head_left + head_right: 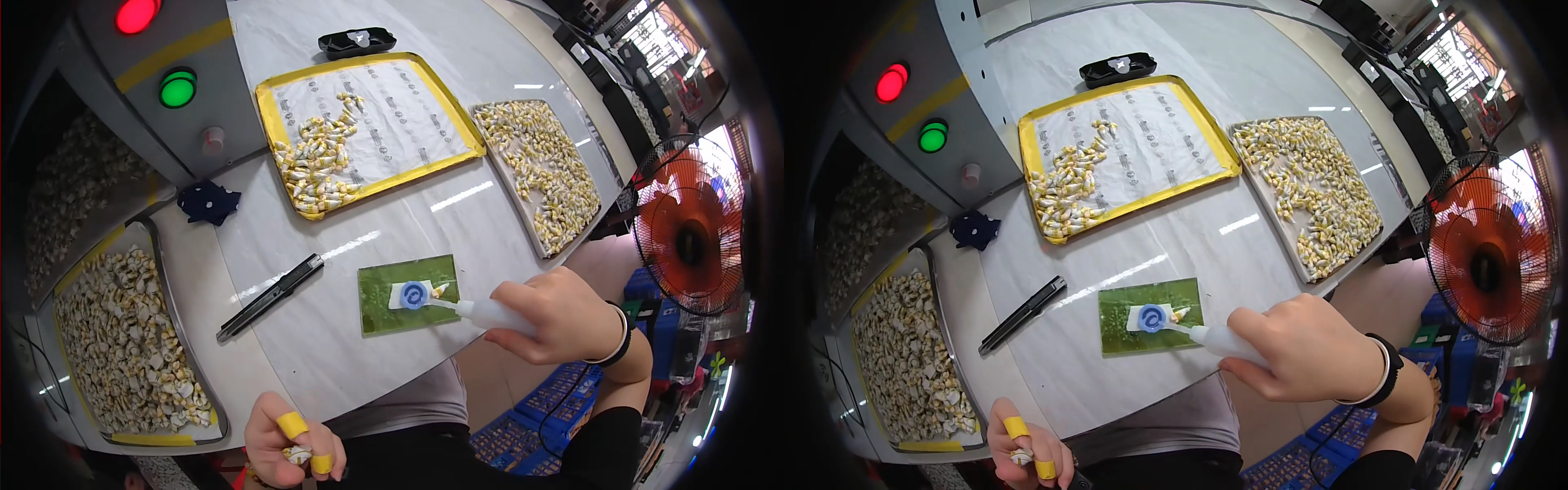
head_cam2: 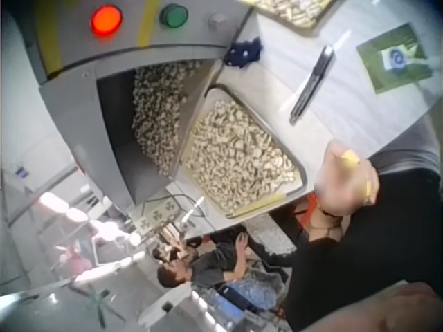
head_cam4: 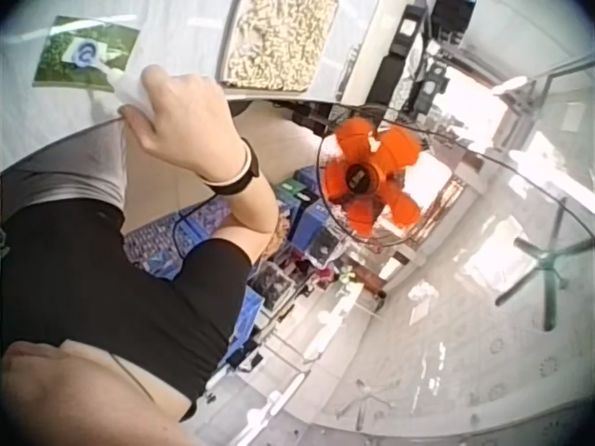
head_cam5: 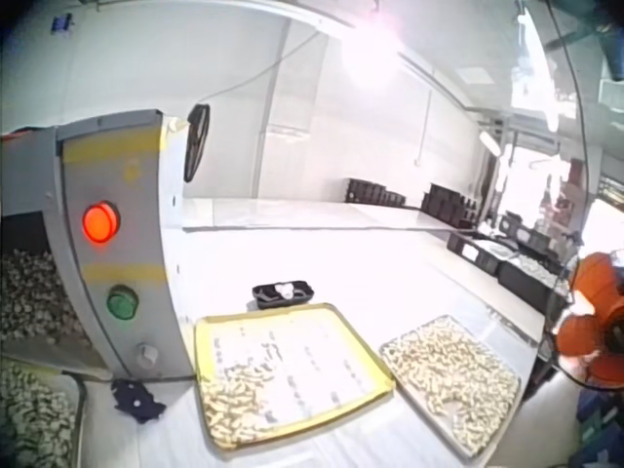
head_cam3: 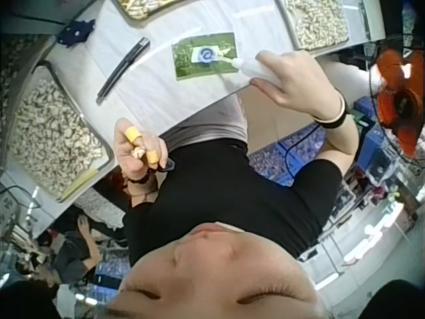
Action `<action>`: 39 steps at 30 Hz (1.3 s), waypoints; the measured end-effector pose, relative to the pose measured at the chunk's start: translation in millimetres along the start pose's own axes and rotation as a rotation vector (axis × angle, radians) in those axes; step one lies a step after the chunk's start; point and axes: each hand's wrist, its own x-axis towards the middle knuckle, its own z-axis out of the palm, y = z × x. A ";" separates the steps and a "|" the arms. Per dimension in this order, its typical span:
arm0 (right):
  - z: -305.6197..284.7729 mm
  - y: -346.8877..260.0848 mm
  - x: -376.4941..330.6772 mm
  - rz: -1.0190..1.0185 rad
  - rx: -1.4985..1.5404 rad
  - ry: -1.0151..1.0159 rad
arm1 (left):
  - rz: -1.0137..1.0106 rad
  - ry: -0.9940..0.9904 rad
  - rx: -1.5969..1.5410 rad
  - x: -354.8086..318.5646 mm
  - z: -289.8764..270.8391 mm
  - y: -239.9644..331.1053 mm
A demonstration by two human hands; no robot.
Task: The person assembles small capsule-like objects by hand, applying a small amount of adhesive from a bottle onto a green pad and then joining two halves of each capsule. The person places the assembled capsules into a tray on the table.
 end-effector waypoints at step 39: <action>-47.9 116.2 117.1 0.094 0.686 0.724 | 0.109 0.027 0.042 -3.9 -3.1 -8.5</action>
